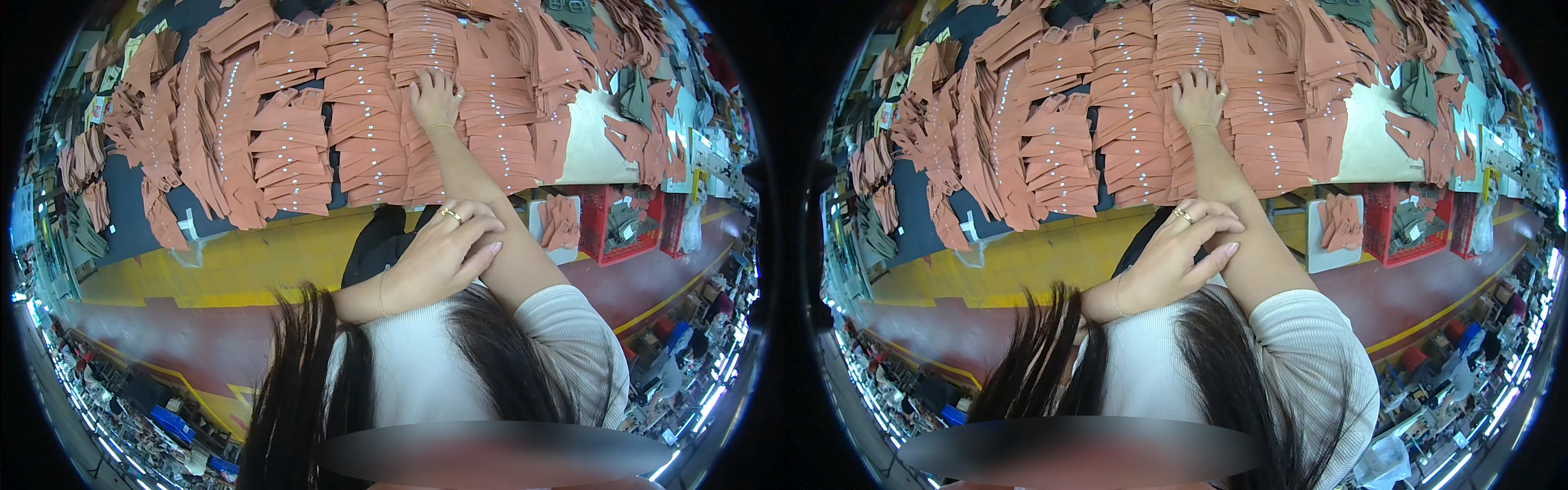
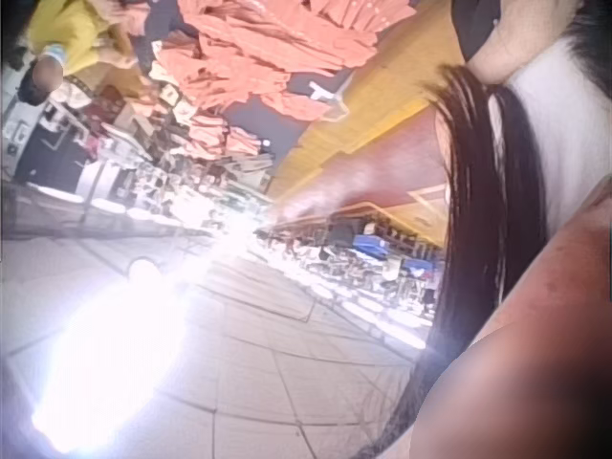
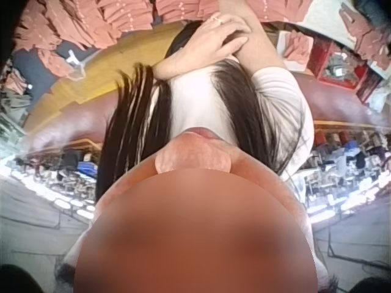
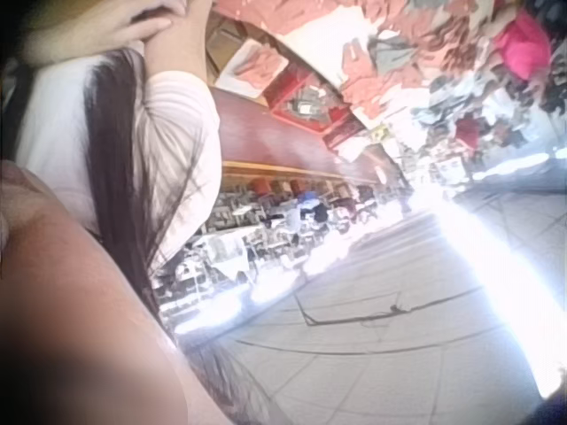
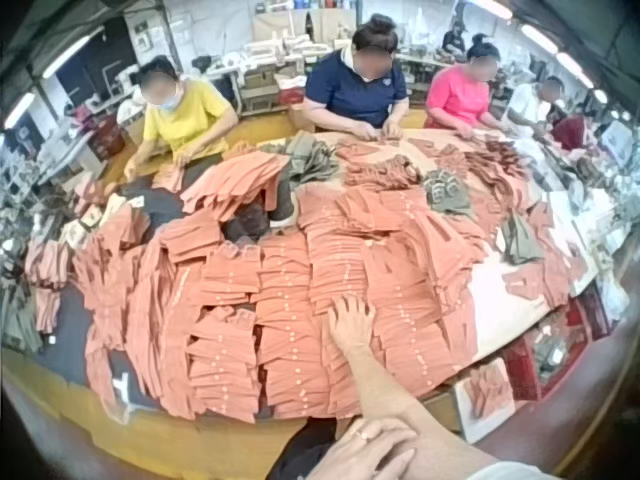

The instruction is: The person repeatedly picks up small salmon-colored fabric pieces from a large pile on a table, briefly separates or aligns them, and places them into a smaller stack. The person occasionally pauses to adjust the pile or touch their arm. Other workers are visible in the background.

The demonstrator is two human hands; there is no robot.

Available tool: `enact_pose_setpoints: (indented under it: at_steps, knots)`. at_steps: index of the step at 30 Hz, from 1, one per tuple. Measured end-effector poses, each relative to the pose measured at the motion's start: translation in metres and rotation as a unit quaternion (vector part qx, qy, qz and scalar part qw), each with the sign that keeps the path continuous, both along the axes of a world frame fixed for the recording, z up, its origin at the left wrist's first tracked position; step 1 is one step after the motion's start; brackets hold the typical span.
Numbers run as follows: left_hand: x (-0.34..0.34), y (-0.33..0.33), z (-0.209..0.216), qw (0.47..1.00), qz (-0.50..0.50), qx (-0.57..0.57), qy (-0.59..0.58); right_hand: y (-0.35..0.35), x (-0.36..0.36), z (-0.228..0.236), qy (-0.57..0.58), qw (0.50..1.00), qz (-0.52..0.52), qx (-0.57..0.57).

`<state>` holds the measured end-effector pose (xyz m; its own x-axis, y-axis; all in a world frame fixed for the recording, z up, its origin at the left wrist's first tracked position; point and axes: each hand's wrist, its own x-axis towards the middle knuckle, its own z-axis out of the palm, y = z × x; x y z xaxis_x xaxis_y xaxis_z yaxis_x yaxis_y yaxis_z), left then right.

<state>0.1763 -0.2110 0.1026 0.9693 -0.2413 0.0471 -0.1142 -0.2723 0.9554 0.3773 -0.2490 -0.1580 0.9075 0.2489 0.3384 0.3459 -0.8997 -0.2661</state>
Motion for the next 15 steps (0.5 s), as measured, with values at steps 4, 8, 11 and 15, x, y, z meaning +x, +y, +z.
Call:
enact_pose_setpoints:
  at_steps: [4, 8, 11, 15]
  knots:
    - [0.0011, -0.0019, 0.0036, 0.999, 0.024, 0.025, 0.010, -0.0005, 0.0006, -0.0003, -0.016, 1.000, 0.000, -0.014]
    - [0.0045, 0.0034, 0.0011, 0.992, 0.026, 0.118, 0.045, -0.0003, 0.0005, -0.0004, -0.010, 1.000, 0.003, -0.002]
    - [0.0049, 0.0022, -0.0007, 0.988, 0.042, 0.147, 0.028, -0.0002, 0.0001, -0.0001, -0.015, 1.000, 0.003, -0.002]
    - [0.0006, 0.0013, 0.0012, 0.997, 0.021, 0.071, 0.023, -0.0001, 0.0002, -0.0002, -0.017, 1.000, 0.000, -0.004]
